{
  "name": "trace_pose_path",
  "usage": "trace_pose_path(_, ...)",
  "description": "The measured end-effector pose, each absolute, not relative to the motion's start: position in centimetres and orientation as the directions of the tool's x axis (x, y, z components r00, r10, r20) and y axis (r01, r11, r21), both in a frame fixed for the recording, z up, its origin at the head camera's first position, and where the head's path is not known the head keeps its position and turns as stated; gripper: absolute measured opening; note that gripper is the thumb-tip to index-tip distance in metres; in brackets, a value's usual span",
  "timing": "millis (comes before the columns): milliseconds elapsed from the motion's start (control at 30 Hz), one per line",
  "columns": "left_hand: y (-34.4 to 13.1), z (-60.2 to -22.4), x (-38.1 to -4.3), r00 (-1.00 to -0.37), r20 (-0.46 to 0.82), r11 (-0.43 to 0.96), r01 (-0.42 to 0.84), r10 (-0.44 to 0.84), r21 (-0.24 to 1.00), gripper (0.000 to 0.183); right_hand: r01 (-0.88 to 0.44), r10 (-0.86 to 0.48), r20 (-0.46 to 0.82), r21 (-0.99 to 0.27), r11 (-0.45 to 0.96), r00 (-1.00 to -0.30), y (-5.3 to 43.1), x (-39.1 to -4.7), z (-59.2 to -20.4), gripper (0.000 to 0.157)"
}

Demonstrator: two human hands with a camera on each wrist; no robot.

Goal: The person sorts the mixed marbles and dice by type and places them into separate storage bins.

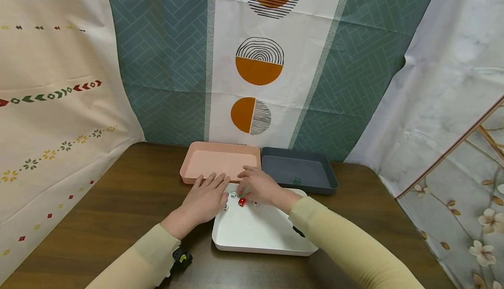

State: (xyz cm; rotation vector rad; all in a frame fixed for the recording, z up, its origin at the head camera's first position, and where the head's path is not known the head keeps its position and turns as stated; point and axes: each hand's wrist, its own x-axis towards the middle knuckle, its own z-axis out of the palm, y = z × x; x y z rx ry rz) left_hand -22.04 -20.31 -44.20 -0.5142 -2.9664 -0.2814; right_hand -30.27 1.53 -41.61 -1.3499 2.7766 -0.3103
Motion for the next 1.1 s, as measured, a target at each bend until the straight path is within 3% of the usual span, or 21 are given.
trace_pose_path(500, -20.3, -44.5, -22.4, -0.935, 0.147, 0.928, 0.343, 0.322, 0.147, 0.057, -0.759, -0.773, 0.015, -0.202, 0.619, -0.634, 2.0, -30.7, -41.8, 0.014)
trace_pose_path(900, -20.2, -44.6, -22.5, -0.941, 0.134, 0.932, 0.329, 0.311, 0.148, 0.058, -0.723, -0.761, 0.053, -0.361, 0.588, -0.646, 3.0, -30.4, -41.7, 0.013)
trace_pose_path(1100, -20.1, -44.4, -22.2, -0.943, 0.127, 0.934, 0.324, 0.307, 0.151, 0.058, -0.718, -0.743, 0.081, -0.347, 0.603, -0.664, 3.7, -30.2, -41.1, 0.015)
